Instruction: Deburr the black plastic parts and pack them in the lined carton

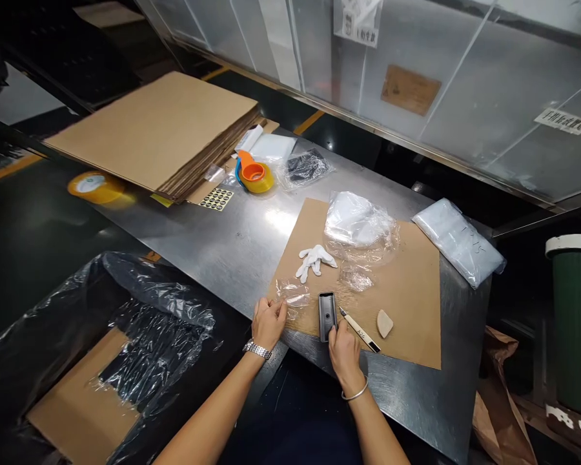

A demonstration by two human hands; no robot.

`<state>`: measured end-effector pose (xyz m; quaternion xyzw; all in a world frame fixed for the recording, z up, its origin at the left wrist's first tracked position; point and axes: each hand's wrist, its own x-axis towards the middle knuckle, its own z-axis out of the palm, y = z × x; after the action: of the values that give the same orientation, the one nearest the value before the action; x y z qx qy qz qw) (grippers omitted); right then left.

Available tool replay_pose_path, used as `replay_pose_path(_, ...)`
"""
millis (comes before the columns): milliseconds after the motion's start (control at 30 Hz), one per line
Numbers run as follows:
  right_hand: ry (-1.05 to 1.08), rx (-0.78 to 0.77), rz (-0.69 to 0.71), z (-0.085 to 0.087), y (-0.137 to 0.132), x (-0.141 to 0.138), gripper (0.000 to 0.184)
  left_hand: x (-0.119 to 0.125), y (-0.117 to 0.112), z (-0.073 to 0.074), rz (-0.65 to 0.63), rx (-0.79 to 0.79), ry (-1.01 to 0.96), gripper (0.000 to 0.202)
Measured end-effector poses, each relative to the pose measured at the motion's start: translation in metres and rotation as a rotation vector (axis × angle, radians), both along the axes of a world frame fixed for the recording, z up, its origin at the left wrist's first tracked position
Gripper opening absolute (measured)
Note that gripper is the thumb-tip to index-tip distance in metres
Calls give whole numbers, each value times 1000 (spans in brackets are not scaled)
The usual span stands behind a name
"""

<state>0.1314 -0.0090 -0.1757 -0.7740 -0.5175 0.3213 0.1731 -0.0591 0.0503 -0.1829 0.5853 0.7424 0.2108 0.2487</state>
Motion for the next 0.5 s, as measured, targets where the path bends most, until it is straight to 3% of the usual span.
replay_pose_path(200, 307, -31, 47, 9, -18, 6, 29, 5, -6, -12, -119, -85, -132, 23)
replay_pose_path(333, 507, -129, 105, -3, -23, 5, 42, 4, -7, -19, -164, -132, -259, 25)
replay_pose_path(500, 520, -146, 93, -21, -17, 6, 44, 1, -11, -18, -211, -125, -384, 24)
